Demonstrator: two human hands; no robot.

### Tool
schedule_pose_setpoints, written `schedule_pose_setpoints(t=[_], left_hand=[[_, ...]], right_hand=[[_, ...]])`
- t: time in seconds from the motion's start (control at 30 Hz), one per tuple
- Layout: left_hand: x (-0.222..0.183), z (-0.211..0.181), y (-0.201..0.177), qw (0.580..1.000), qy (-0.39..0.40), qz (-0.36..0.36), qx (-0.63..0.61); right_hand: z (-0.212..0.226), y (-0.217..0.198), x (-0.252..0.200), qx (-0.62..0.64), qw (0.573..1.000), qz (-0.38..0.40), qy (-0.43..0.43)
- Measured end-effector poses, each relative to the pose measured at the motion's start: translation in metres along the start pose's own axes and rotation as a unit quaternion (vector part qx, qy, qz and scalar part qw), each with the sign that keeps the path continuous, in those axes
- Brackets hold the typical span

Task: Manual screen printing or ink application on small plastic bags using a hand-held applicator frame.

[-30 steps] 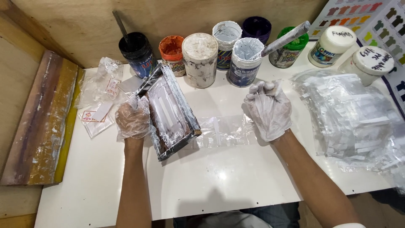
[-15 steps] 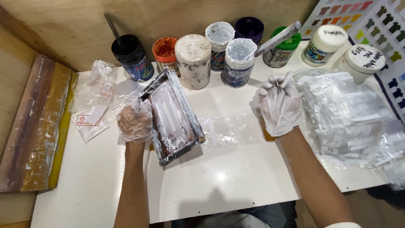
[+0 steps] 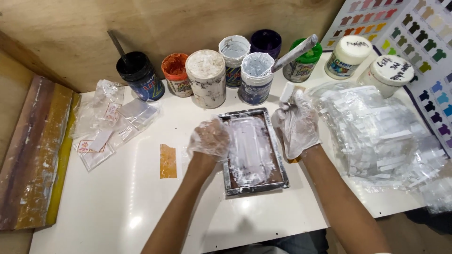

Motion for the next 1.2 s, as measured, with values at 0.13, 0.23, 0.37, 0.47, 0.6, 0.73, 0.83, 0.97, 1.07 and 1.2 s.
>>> schedule_pose_setpoints(t=[0.13, 0.23, 0.37, 0.47, 0.6, 0.73, 0.83, 0.97, 1.07, 1.2], left_hand=[[-0.008, -0.044, 0.007, 0.999, 0.030, 0.022, 0.007], [-0.008, -0.061, 0.006, 0.998, 0.048, 0.034, 0.016], [-0.013, -0.076, 0.003, 0.995, 0.078, 0.057, 0.028], [-0.016, -0.088, 0.002, 0.992, 0.097, 0.073, 0.036], [-0.011, -0.072, -0.011, 0.989, 0.112, 0.092, 0.043], [0.006, -0.029, -0.035, 0.983, 0.133, 0.113, 0.058], [0.024, -0.007, -0.049, 0.978, 0.151, 0.129, 0.068], [0.044, -0.009, -0.061, 0.970, 0.178, 0.146, 0.083], [0.016, -0.031, -0.060, 0.962, 0.199, 0.160, 0.091], [-0.018, -0.083, -0.053, 0.956, 0.215, 0.174, 0.101]], right_hand=[[-0.006, -0.005, -0.002, -0.033, 0.999, -0.034, -0.019], [-0.005, -0.020, 0.014, -0.073, 0.995, -0.067, -0.031], [0.003, -0.019, 0.006, -0.156, 0.981, -0.114, -0.033], [0.013, -0.001, -0.017, -0.167, 0.976, -0.134, -0.038], [0.011, 0.003, -0.007, -0.114, 0.985, -0.124, -0.019], [0.016, -0.012, 0.008, -0.034, 0.993, -0.111, -0.010], [0.017, -0.024, 0.018, -0.012, 0.994, -0.107, 0.007], [0.022, -0.021, 0.011, -0.024, 0.990, -0.136, 0.000], [0.020, -0.017, 0.013, -0.045, 0.989, -0.138, -0.010], [0.011, -0.027, 0.020, -0.077, 0.988, -0.130, -0.011]])
Point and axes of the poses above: each hand's wrist, its own x-axis towards the middle knuckle, its own y-axis out of the palm, z = x × y, the point moved 7 cm from there along x, towards the middle knuckle, and after that the axes turned 4 degrees about -z, right-handed, at the moved point
